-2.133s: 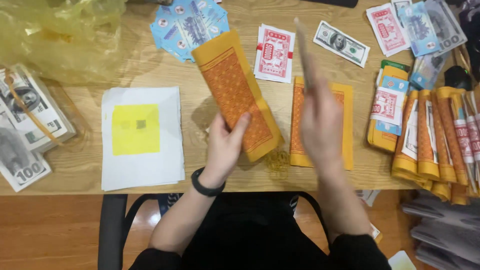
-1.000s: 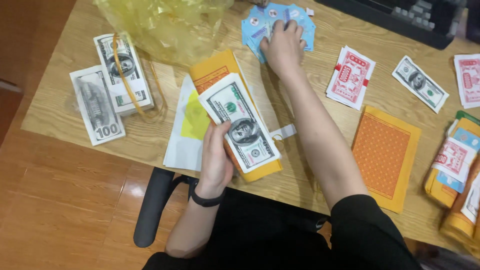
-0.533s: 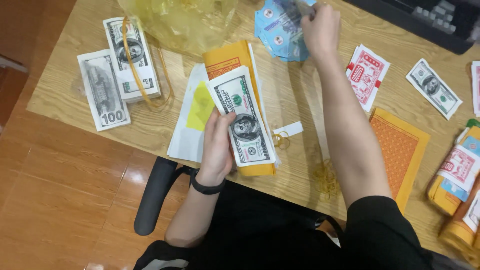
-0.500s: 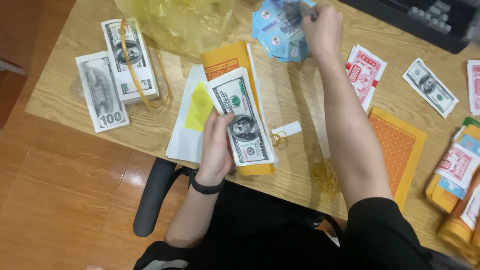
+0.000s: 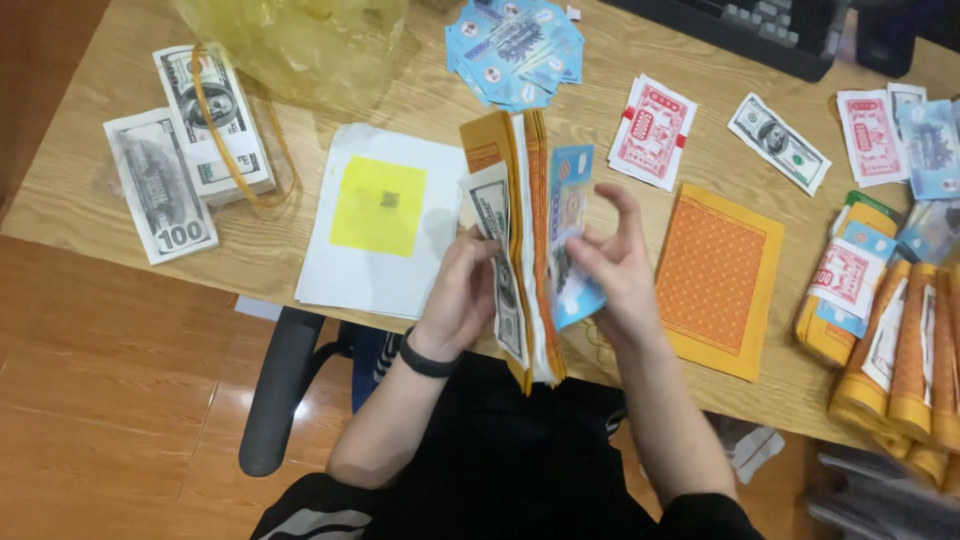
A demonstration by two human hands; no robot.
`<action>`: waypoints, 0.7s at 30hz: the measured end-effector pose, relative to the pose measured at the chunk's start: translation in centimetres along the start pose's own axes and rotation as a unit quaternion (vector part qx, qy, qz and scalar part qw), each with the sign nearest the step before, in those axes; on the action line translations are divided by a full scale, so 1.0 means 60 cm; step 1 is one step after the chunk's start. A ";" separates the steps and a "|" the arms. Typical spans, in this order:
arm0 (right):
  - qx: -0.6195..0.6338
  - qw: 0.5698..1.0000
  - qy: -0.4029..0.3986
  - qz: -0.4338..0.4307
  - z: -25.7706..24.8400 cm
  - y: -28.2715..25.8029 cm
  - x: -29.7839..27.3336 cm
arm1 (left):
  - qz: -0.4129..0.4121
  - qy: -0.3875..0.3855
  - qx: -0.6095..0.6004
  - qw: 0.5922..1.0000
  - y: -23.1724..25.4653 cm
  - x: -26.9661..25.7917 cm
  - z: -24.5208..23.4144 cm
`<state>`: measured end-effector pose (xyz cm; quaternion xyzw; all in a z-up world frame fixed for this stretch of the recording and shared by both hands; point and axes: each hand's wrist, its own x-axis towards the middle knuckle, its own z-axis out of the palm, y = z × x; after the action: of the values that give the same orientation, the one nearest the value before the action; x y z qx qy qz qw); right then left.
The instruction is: The person sits at a wooden desk and repeatedly assembles bundles of paper currency, including US $100 bills and Vietnamese đồng notes. They place the notes into yellow patterned envelopes, secure them with rubber bands, and use a green marker to mark the stacks. The person also fans out stacks of red 500,000 đồng notes and arranges them on the desk.
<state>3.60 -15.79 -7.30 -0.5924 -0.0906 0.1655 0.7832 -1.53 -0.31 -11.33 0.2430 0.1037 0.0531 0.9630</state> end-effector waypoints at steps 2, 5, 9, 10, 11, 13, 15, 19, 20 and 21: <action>0.035 0.999 0.000 0.009 -0.008 0.028 -0.027 | -0.024 -0.029 -0.015 0.999 -0.012 -0.010 0.010; -0.068 0.993 0.010 -0.099 0.000 0.045 -0.056 | -0.005 -0.064 0.070 0.995 -0.026 -0.017 0.003; -0.106 0.989 -0.020 -0.099 -0.010 0.057 -0.073 | 0.003 -0.062 0.094 0.994 -0.031 -0.031 0.019; -0.112 0.987 -0.031 -0.110 -0.015 0.062 -0.071 | 0.019 -0.065 0.143 0.987 -0.029 -0.036 0.027; -0.112 0.987 -0.030 -0.112 -0.004 0.049 -0.070 | 0.019 -0.067 0.144 0.987 -0.031 -0.034 0.027; -0.125 0.969 -0.069 -0.199 0.019 0.026 -0.071 | 0.066 -0.124 0.118 0.983 -0.034 -0.032 0.024; -0.175 0.956 -0.056 -0.229 0.015 0.019 -0.074 | 0.084 -0.126 0.137 0.979 -0.040 -0.032 0.014; -0.218 0.948 -0.080 -0.217 -0.027 0.030 -0.070 | 0.137 -0.109 0.172 0.969 -0.064 -0.023 -0.017; -0.218 0.949 -0.078 -0.215 -0.027 0.034 -0.069 | 0.134 -0.109 0.172 0.970 -0.060 -0.018 -0.019; -0.139 0.967 -0.067 -0.202 -0.026 0.039 -0.069 | 0.148 -0.107 0.213 0.960 -0.055 -0.014 -0.022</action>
<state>-0.07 -18.13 -9.78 -0.6525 -0.2824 0.0292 0.7026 -2.44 -2.74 -13.92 0.4595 -0.0277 0.1451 0.8758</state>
